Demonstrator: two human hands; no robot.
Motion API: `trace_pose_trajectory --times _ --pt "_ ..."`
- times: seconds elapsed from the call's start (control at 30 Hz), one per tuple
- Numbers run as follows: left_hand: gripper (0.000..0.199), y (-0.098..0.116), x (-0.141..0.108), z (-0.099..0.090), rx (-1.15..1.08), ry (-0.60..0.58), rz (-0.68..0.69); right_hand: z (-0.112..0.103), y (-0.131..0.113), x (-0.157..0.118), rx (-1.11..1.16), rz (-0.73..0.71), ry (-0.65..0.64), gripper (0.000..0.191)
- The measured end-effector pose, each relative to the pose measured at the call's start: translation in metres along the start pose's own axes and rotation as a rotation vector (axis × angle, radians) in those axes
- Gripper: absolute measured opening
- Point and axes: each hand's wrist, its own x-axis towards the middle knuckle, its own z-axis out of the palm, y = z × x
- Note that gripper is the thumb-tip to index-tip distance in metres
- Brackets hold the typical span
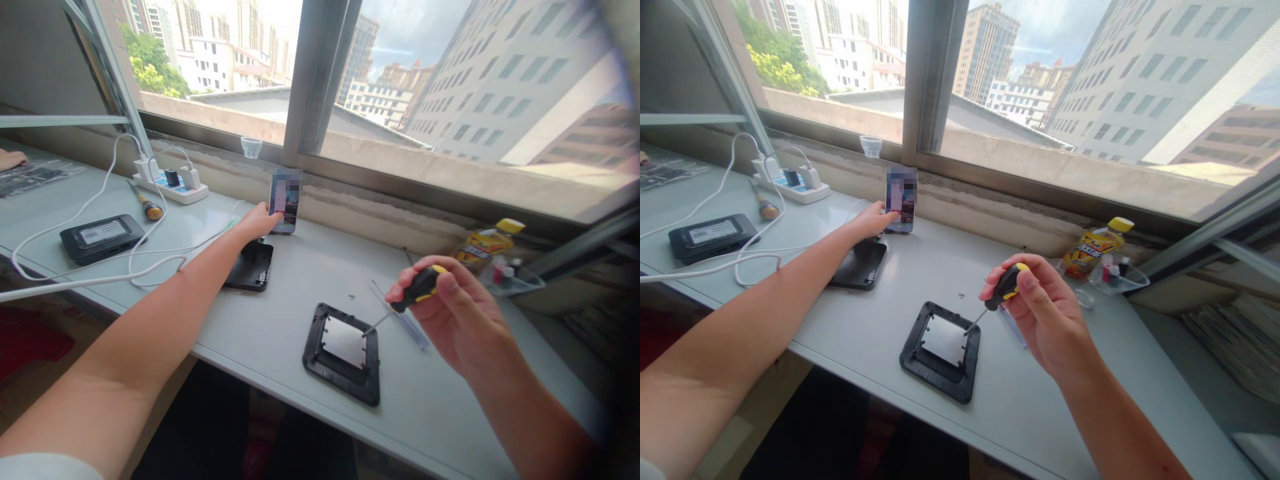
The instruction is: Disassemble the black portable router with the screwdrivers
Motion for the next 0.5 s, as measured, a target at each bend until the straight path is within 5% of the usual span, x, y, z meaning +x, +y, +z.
trace_pose_trajectory --times 0.27,0.43,0.5 --pt "0.069 0.011 -0.013 -0.011 0.036 0.055 0.021 0.003 -0.002 -0.002 -0.013 -0.024 -0.011 0.025" --pt "0.064 0.027 -0.024 -0.013 0.008 0.398 0.300 0.004 -0.002 -0.002 -0.033 -0.040 -0.009 0.026" --pt "0.055 0.036 -0.034 -0.009 -0.041 0.419 0.437 0.005 -0.002 -0.002 -0.034 -0.041 -0.023 0.025"
